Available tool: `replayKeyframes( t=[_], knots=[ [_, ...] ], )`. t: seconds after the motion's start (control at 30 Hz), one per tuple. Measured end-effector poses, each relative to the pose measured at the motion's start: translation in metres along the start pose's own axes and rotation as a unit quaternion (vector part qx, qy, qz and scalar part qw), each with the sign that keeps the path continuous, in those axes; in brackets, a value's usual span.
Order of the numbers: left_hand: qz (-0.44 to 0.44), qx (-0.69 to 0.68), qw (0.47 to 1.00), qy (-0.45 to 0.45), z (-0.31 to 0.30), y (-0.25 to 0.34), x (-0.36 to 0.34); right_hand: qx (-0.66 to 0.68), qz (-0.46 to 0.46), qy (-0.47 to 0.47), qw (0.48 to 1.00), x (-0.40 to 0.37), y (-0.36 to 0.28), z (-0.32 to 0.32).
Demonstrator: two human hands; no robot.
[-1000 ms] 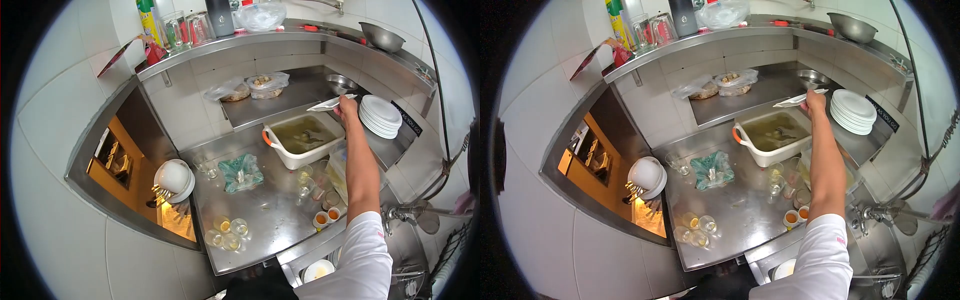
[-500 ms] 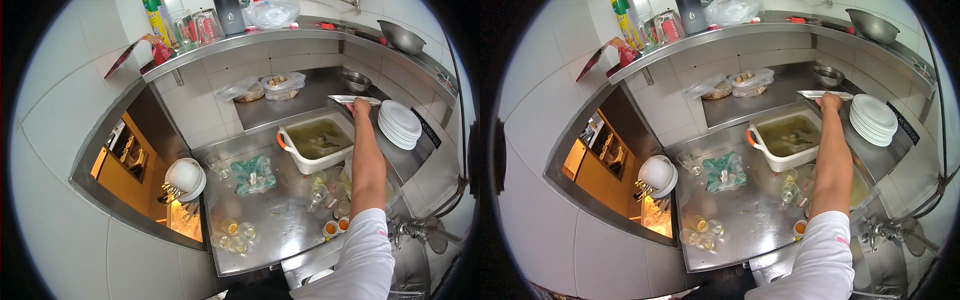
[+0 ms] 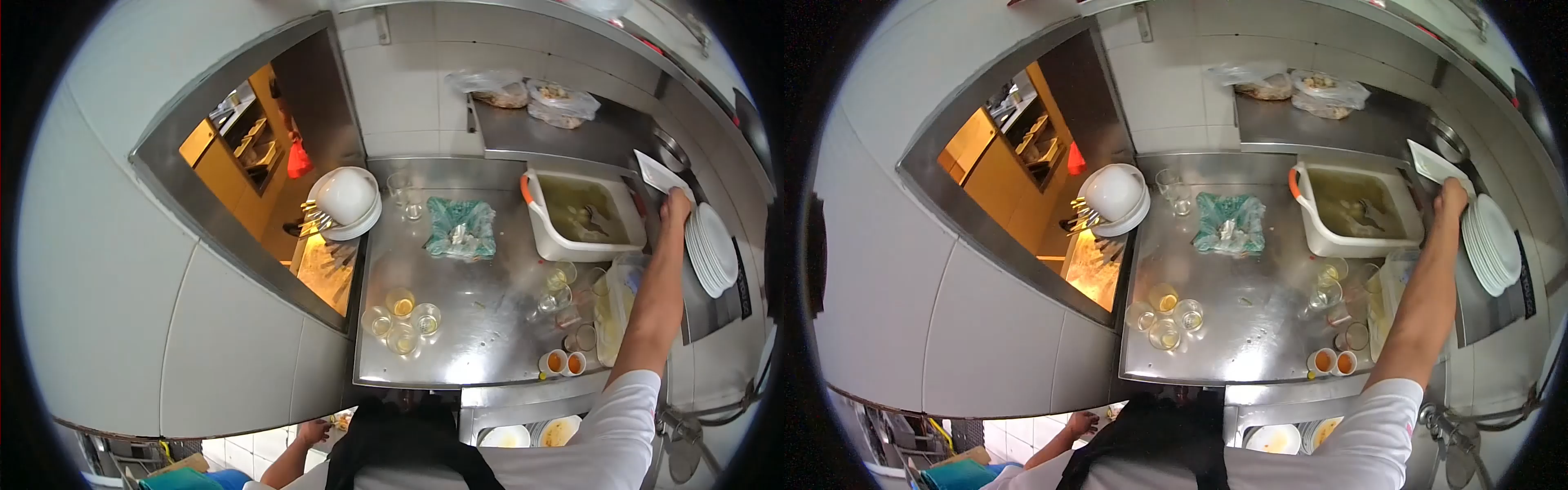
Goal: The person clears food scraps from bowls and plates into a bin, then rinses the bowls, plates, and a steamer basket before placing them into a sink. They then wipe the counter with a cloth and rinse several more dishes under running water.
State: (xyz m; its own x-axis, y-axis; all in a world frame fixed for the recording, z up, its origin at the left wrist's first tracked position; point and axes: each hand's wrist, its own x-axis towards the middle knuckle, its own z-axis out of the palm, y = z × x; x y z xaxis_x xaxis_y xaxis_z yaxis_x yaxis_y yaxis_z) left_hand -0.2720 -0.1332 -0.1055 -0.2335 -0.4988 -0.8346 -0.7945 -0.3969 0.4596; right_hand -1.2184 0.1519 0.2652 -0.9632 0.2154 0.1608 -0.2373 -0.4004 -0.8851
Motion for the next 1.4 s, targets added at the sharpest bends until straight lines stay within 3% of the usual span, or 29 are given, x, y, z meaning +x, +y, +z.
replayKeyframes(
  t=[0.07,0.1,0.13,0.17,0.23,0.27,0.3,0.33,0.37,0.4,0.43,0.47,0.53,0.67,0.73,0.83,0.9,1.07,1.1,1.13,1.2,1.33,1.4],
  knots=[
    [-0.004,-0.004,1.000,0.006,0.002,-0.001,0.005,-0.236,0.031,0.072,0.969,-0.067,-0.040,0.024],
    [0.005,-0.026,1.000,-0.005,0.001,-0.004,0.008,-0.242,0.034,0.066,0.967,-0.079,-0.036,0.030],
    [0.009,-0.049,0.999,-0.018,0.003,-0.011,0.007,-0.277,-0.109,0.092,0.950,-0.089,-0.028,0.035],
    [0.015,0.030,0.999,-0.001,0.005,-0.009,0.001,-0.308,-0.249,0.109,0.912,-0.105,-0.018,0.040],
    [0.003,-0.037,0.999,0.014,0.010,-0.014,-0.006,-0.221,-0.258,-0.068,0.938,-0.184,-0.003,0.058],
    [-0.022,-0.037,0.999,0.027,0.014,-0.013,-0.010,-0.191,-0.274,-0.189,0.923,-0.238,0.008,0.068],
    [-0.036,-0.047,0.998,0.030,0.015,-0.016,-0.012,-0.103,-0.165,-0.307,0.932,-0.295,0.027,0.080],
    [-0.044,-0.044,0.998,0.030,0.016,-0.012,-0.021,-0.258,-0.180,-0.434,0.844,-0.330,0.065,0.068],
    [-0.047,-0.040,0.998,0.031,0.016,-0.006,-0.028,-0.303,-0.291,-0.550,0.722,-0.388,0.096,0.075],
    [-0.050,-0.039,0.997,0.033,0.017,-0.006,-0.030,-0.269,0.005,-0.672,0.690,-0.443,0.106,0.073],
    [-0.058,-0.043,0.997,0.034,0.017,-0.008,-0.031,-0.350,-0.048,-0.700,0.620,-0.494,0.114,0.070],
    [-0.065,-0.048,0.996,0.035,0.015,-0.011,-0.032,-0.480,-0.039,-0.737,0.474,-0.528,0.102,0.082],
    [-0.065,-0.044,0.996,0.036,0.012,-0.013,-0.031,-0.495,-0.146,-0.744,0.425,-0.574,0.119,0.075],
    [-0.064,-0.050,0.996,0.036,0.005,-0.014,-0.032,-0.501,-0.193,-0.740,0.406,-0.599,0.156,0.084],
    [-0.057,-0.062,0.996,0.032,0.006,-0.016,-0.023,-0.505,-0.181,-0.762,0.363,-0.596,0.192,0.081],
    [-0.053,-0.076,0.996,0.015,0.008,-0.013,-0.019,-0.487,-0.212,-0.733,0.424,-0.587,0.201,0.068],
    [-0.032,-0.044,0.998,0.006,0.012,0.011,-0.033,-0.492,-0.185,-0.710,0.468,-0.581,0.193,0.061],
    [-0.007,-0.022,1.000,0.001,0.016,0.021,-0.032,-0.592,-0.075,-0.639,0.485,-0.519,0.171,0.003],
    [-0.010,-0.010,1.000,-0.003,0.015,0.021,-0.029,-0.606,-0.084,-0.587,0.530,-0.505,0.170,-0.019],
    [-0.015,0.002,1.000,-0.005,0.014,0.019,-0.028,-0.631,-0.071,-0.569,0.522,-0.490,0.157,-0.032],
    [-0.024,-0.002,1.000,-0.018,0.013,0.017,-0.023,-0.645,-0.085,-0.519,0.555,-0.462,0.147,-0.064],
    [-0.002,0.015,0.999,-0.050,0.009,-0.003,0.004,-0.630,-0.123,-0.508,0.575,-0.415,0.145,-0.117],
    [-0.027,-0.016,0.999,-0.039,0.010,-0.006,0.013,-0.696,-0.073,-0.474,0.535,-0.409,0.134,-0.109]
  ],
)
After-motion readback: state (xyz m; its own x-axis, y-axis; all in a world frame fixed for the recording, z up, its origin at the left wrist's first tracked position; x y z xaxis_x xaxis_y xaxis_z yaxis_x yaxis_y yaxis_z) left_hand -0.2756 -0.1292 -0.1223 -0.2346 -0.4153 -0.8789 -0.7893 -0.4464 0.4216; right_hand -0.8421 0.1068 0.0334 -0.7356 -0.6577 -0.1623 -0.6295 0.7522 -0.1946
